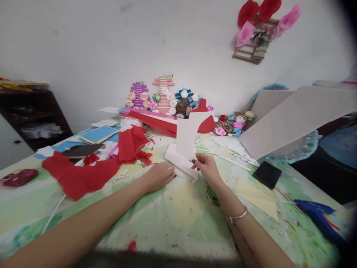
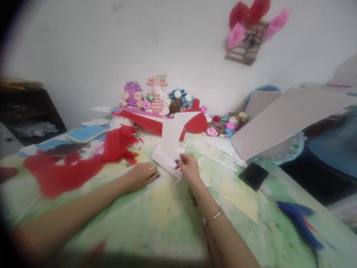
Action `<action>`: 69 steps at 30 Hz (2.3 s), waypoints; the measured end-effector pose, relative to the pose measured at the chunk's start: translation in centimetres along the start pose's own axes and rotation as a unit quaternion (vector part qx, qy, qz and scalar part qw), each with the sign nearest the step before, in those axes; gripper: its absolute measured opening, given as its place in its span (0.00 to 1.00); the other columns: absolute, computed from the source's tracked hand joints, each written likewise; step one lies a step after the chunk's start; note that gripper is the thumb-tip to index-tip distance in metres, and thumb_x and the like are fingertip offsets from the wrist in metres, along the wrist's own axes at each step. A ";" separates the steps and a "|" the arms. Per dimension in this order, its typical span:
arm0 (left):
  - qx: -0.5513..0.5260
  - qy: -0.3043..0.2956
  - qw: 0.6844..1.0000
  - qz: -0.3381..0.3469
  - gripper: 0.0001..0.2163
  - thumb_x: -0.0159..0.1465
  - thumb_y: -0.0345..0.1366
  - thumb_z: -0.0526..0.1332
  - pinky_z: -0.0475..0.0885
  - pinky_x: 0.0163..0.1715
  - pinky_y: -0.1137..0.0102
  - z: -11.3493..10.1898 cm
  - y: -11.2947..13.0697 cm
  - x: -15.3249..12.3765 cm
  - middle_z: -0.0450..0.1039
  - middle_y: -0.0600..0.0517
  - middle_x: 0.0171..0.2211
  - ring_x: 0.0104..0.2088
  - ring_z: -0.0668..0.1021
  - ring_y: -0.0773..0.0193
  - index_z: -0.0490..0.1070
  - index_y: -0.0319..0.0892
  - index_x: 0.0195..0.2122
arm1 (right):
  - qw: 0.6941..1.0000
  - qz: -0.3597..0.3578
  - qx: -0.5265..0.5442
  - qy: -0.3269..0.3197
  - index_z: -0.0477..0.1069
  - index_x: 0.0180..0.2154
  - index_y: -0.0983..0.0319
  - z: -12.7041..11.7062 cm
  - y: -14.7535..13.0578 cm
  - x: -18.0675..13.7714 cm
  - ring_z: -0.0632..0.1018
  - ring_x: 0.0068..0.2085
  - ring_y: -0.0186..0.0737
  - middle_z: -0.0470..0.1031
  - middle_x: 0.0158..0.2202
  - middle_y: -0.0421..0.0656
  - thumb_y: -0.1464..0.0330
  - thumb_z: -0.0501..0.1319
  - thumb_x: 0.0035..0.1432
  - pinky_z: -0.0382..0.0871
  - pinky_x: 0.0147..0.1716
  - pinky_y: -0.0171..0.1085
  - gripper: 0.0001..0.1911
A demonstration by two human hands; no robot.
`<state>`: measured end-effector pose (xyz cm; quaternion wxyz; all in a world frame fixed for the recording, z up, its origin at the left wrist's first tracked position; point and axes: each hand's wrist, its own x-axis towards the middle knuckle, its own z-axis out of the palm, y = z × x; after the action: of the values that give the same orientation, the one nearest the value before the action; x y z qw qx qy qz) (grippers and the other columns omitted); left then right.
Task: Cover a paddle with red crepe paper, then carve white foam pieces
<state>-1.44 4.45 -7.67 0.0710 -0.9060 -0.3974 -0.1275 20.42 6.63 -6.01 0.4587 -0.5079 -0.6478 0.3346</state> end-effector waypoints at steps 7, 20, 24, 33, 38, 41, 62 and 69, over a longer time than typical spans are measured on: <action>0.051 0.042 0.975 -0.214 0.13 0.64 0.40 0.48 0.65 0.28 0.68 -1.5 -5.6 -0.7 0.71 0.45 0.28 0.31 0.75 0.57 0.67 0.39 0.29 | 1.000 0.006 0.014 -0.015 0.74 0.32 0.65 0.3 -0.5 -0.3 0.74 0.23 0.34 0.75 0.24 0.42 0.63 0.60 0.46 0.64 0.23 0.32 0.13; -0.512 0.308 0.759 -0.258 0.27 0.55 0.44 0.61 0.70 0.22 0.74 -3.0 -5.9 0.1 0.63 0.42 0.51 0.31 0.75 0.68 0.59 0.41 0.54 | 0.995 0.025 -0.022 -0.092 0.78 0.32 0.64 -0.8 -0.8 -0.4 0.69 0.22 0.32 0.74 0.23 0.41 0.64 0.63 0.44 0.64 0.25 0.33 0.12; -0.483 0.312 0.774 -0.266 0.24 0.51 0.45 0.64 0.71 0.23 0.72 -2.9 -5.8 -0.1 0.71 0.43 0.44 0.31 0.74 0.64 0.69 0.35 0.45 | 0.996 0.021 -0.013 -0.085 0.77 0.33 0.66 -1.0 -0.6 -0.3 0.71 0.22 0.33 0.75 0.23 0.42 0.63 0.65 0.43 0.66 0.25 0.34 0.15; -0.535 0.270 0.754 -0.268 0.19 0.48 0.46 0.68 0.72 0.19 0.73 -2.9 -5.4 -0.3 0.76 0.48 0.31 0.25 0.75 0.65 0.74 0.35 0.34 | 0.998 0.044 0.040 0.013 0.70 0.38 0.64 -2.3 -1.3 0.0 0.71 0.20 0.33 0.74 0.20 0.40 0.65 0.67 0.39 0.64 0.21 0.32 0.20; -0.605 0.252 0.700 -0.282 0.18 0.45 0.42 0.71 0.77 0.24 0.70 -3.1 -4.7 -0.3 0.76 0.48 0.30 0.28 0.77 0.63 0.74 0.34 0.32 | 0.989 0.046 0.114 0.085 0.60 0.44 0.61 -2.4 -1.3 0.1 0.74 0.22 0.36 0.75 0.24 0.39 0.61 0.68 0.39 0.64 0.19 0.32 0.31; -0.650 0.245 0.665 -0.275 0.17 0.46 0.41 0.71 0.79 0.27 0.68 -3.1 -3.9 -0.2 0.76 0.49 0.33 0.30 0.78 0.63 0.73 0.34 0.33 | 0.987 0.068 0.123 0.080 0.59 0.46 0.61 -1.8 -1.2 0.1 0.76 0.24 0.36 0.75 0.29 0.41 0.59 0.68 0.40 0.65 0.19 0.31 0.32; -0.600 0.278 0.662 -0.353 0.14 0.42 0.37 0.70 0.75 0.27 0.70 -3.0 -3.2 0.0 0.77 0.49 0.25 0.24 0.77 0.64 0.77 0.35 0.29 | 0.993 0.024 0.111 -0.024 0.68 0.37 0.64 -0.4 -1.1 -0.2 0.75 0.23 0.36 0.75 0.23 0.40 0.61 0.66 0.40 0.68 0.20 0.32 0.21; -0.478 0.289 0.758 -0.337 0.10 0.48 0.36 0.65 0.75 0.31 0.69 -2.5 -3.9 -0.3 0.78 0.48 0.27 0.28 0.78 0.62 0.78 0.36 0.30 | 0.996 -0.002 0.091 -0.022 0.68 0.38 0.64 -0.3 -1.1 -0.3 0.74 0.22 0.35 0.75 0.23 0.41 0.61 0.65 0.41 0.68 0.20 0.33 0.21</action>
<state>-4.93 6.32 -5.29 -0.3072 -0.5502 -0.5251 -0.5721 20.27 6.05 -4.96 0.4888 -0.4557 -0.6257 0.4024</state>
